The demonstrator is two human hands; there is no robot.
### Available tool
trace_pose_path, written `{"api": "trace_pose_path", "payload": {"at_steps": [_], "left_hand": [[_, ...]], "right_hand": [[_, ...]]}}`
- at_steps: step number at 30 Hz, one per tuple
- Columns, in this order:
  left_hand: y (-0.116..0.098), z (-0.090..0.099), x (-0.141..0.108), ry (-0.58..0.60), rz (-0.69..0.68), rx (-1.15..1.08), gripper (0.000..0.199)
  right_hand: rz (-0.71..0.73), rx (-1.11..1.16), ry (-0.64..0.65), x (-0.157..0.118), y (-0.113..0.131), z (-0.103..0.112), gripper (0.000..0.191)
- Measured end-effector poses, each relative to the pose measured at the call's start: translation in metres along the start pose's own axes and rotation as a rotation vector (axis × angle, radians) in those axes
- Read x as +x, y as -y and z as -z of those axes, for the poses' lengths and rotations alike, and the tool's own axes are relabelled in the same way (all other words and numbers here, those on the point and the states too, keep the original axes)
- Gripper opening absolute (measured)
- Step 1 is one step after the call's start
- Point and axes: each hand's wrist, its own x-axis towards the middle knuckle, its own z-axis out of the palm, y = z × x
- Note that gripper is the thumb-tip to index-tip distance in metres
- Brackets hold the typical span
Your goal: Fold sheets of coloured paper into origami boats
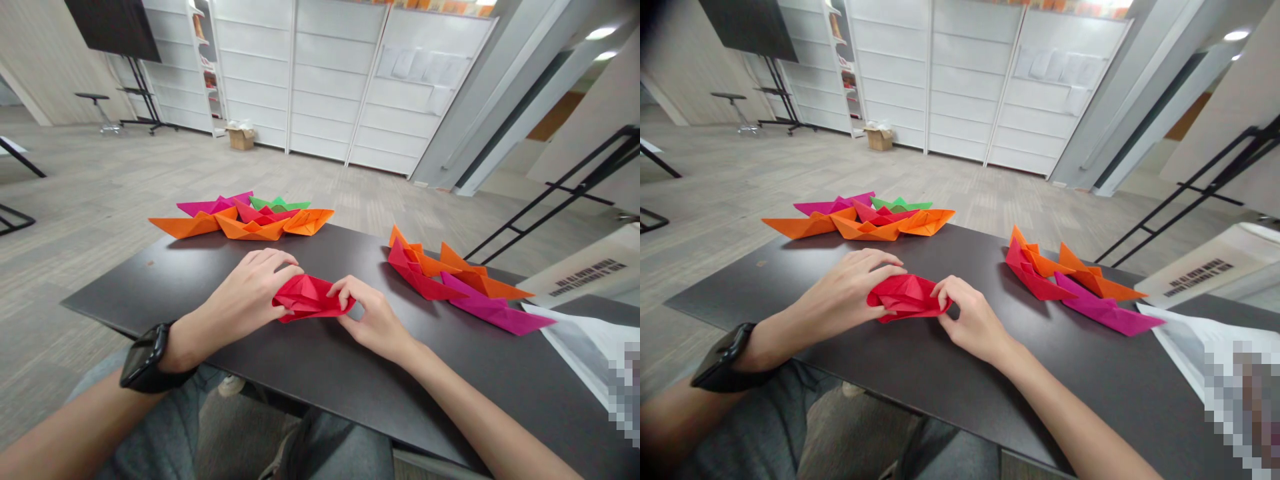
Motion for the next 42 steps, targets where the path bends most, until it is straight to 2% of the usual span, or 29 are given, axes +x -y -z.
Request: {"api": "trace_pose_path", "payload": {"at_steps": [3, 7, 9, 10, 12, 15, 18, 22, 24, 27, 30, 34, 38, 40, 42], "left_hand": [[0.011, 0.001, -0.001, 0.122, -0.020, 0.086, 0.033], [0.024, -0.001, -0.004, 0.312, -0.071, 0.006, 0.022], [0.025, -0.003, -0.005, 0.340, -0.087, -0.034, 0.018], [0.025, -0.004, -0.005, 0.335, -0.093, -0.041, 0.017], [0.022, -0.004, -0.003, 0.296, -0.109, -0.036, 0.016], [0.015, -0.002, -0.002, 0.225, -0.141, -0.052, 0.014], [0.007, -0.001, 0.000, 0.156, -0.162, -0.141, 0.018], [0.001, -0.001, 0.003, 0.054, -0.147, -0.226, 0.024], [-0.002, 0.000, 0.005, -0.016, -0.098, -0.238, 0.023], [-0.008, 0.003, 0.007, -0.143, 0.038, -0.227, 0.017], [-0.016, 0.006, 0.007, -0.216, 0.157, -0.237, 0.013], [-0.026, 0.005, 0.007, -0.265, 0.290, -0.297, 0.013], [-0.026, 0.004, 0.009, -0.260, 0.395, -0.391, 0.017], [-0.022, 0.006, 0.010, -0.253, 0.384, -0.440, 0.019], [-0.017, 0.009, 0.010, -0.237, 0.309, -0.486, 0.021]], "right_hand": [[0.003, -0.003, 0.011, 0.000, 0.003, 0.001, 0.024], [-0.064, -0.036, 0.068, 0.001, 0.006, 0.003, 0.027], [-0.153, -0.141, 0.044, 0.002, 0.008, 0.005, 0.029], [-0.201, -0.203, 0.028, 0.003, 0.009, 0.006, 0.024], [-0.265, -0.299, 0.051, 0.003, 0.014, 0.009, 0.008], [-0.303, -0.367, 0.166, 0.002, 0.024, 0.014, 0.020], [-0.333, -0.499, 0.170, -0.001, 0.032, 0.016, 0.027], [-0.223, -0.770, 0.138, -0.004, 0.035, 0.014, 0.036], [-0.155, -0.847, 0.152, -0.004, 0.036, 0.015, 0.038], [-0.043, -0.856, 0.188, -0.003, 0.038, 0.015, 0.044], [0.066, -0.850, 0.211, -0.003, 0.041, 0.013, 0.040], [0.154, -0.886, 0.155, -0.006, 0.043, 0.005, 0.036], [0.256, -0.871, 0.071, -0.009, 0.041, 0.001, 0.008], [0.236, -0.840, 0.000, -0.010, 0.039, 0.002, 0.015], [0.173, -0.784, -0.071, -0.009, 0.038, 0.004, 0.014]]}}
